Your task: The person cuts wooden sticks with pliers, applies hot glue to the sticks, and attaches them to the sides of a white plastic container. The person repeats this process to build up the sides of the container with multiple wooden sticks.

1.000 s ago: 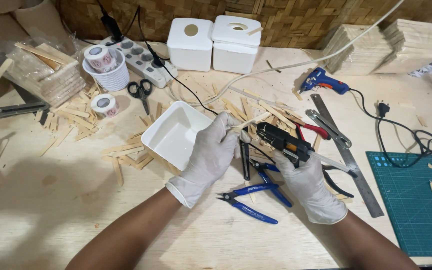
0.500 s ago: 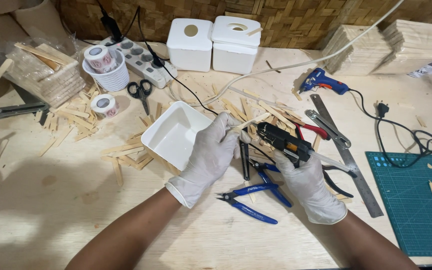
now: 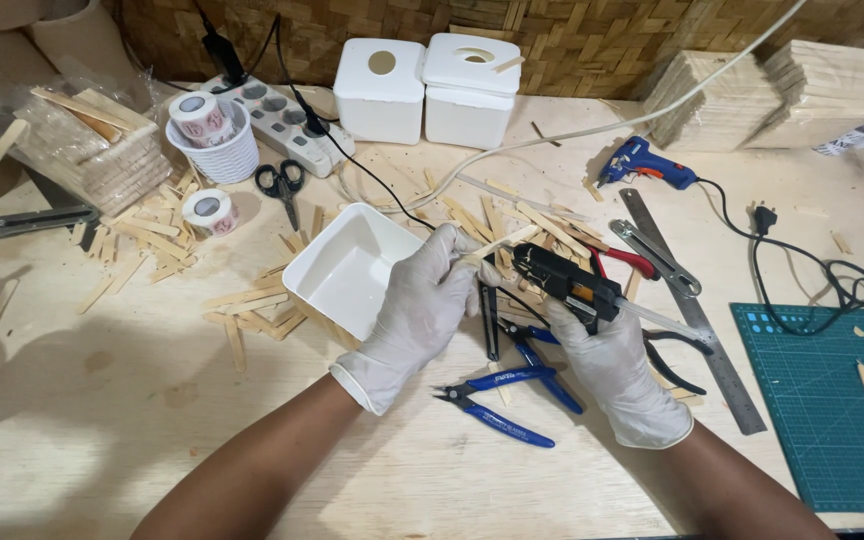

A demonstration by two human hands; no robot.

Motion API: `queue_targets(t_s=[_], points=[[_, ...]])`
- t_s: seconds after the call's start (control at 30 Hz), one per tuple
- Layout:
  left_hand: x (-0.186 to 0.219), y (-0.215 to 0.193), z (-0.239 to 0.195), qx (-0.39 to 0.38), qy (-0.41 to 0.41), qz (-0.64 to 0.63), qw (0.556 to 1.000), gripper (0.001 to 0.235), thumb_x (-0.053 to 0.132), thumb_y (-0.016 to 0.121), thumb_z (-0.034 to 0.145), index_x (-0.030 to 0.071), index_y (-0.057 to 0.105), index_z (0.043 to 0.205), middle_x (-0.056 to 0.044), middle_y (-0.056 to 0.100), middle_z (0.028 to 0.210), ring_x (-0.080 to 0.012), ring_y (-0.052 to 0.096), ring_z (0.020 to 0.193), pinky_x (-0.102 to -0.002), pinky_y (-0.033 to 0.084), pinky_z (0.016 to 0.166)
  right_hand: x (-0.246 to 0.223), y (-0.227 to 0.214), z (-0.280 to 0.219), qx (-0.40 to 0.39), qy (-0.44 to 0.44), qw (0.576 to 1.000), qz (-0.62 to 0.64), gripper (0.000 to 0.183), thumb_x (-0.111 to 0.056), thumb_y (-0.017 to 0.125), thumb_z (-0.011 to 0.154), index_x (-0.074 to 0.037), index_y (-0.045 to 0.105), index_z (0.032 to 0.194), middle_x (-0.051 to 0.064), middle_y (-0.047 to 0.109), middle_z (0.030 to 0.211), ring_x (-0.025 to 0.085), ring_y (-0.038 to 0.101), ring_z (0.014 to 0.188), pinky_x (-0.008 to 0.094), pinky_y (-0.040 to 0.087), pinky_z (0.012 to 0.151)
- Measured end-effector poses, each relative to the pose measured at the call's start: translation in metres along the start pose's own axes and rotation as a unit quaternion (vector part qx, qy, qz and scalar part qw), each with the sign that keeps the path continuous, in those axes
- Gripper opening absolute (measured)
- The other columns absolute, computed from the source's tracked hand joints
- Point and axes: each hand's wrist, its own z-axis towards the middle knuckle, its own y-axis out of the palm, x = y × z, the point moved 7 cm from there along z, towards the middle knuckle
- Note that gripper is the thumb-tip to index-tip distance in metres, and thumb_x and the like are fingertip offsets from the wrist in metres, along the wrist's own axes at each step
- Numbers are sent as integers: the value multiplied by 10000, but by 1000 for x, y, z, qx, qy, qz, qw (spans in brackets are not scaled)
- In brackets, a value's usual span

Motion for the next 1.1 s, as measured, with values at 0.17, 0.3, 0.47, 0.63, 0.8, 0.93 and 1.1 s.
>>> queue_targets(t_s=[0.17, 0.3, 0.47, 0.63, 0.8, 0.93, 1.1], points=[[1, 0, 0, 5, -17, 20, 1000, 165, 5, 504, 907, 74, 653, 921, -96, 742, 659, -111, 561, 397, -204, 429, 412, -8, 2, -2, 5, -3, 1000, 3, 141, -130, 845, 863, -115, 791, 993, 37, 724, 721, 80, 622, 639, 248, 553, 618], [1, -1, -1, 5, -20, 16, 1000, 158, 5, 512, 914, 71, 656, 919, -95, 772, 745, -89, 592, 438, -203, 438, 424, -24, 8, -3, 8, -16, 1000, -10, 144, -136, 854, 862, -109, 791, 990, 60, 731, 720, 93, 623, 640, 256, 547, 612], [6, 0, -4, -5, -28, 47, 998, 140, 46, 529, 926, 79, 663, 905, -72, 753, 711, -102, 616, 473, -226, 477, 493, -37, 9, -7, 20, -49, 995, -82, 197, -207, 870, 842, -107, 782, 986, 90, 735, 728, 186, 687, 635, 307, 566, 654], [6, -3, -6, -4, -17, 89, 996, 139, 68, 541, 939, 100, 670, 897, -54, 712, 625, -139, 622, 473, -254, 508, 539, -3, 0, -6, 23, -61, 994, -90, 213, -202, 861, 850, -78, 769, 997, 123, 736, 758, 240, 699, 688, 353, 572, 719], [15, -4, -8, 2, -2, 117, 993, 149, 83, 554, 954, 117, 678, 880, -50, 649, 536, -166, 590, 468, -259, 513, 572, -11, 6, -8, 29, -117, 982, -146, 311, -245, 890, 810, -64, 756, 1024, 155, 742, 812, 330, 734, 804, 401, 575, 745], [20, -6, -7, 8, -17, 95, 995, 145, 70, 544, 938, 101, 681, 902, -64, 692, 583, -148, 583, 458, -257, 490, 520, 54, -4, -5, 26, -20, 983, -182, 335, -324, 876, 806, -158, 761, 1073, 121, 749, 801, 307, 736, 806, 411, 576, 782], [53, -17, -12, 25, -5, 83, 996, 139, 73, 546, 942, 115, 676, 918, -59, 656, 533, -143, 536, 438, -247, 461, 493, 40, -22, 24, 58, 40, 989, -128, 308, -356, 744, 952, -193, 689, 1207, 100, 737, 917, 264, 708, 904, 462, 556, 875]])
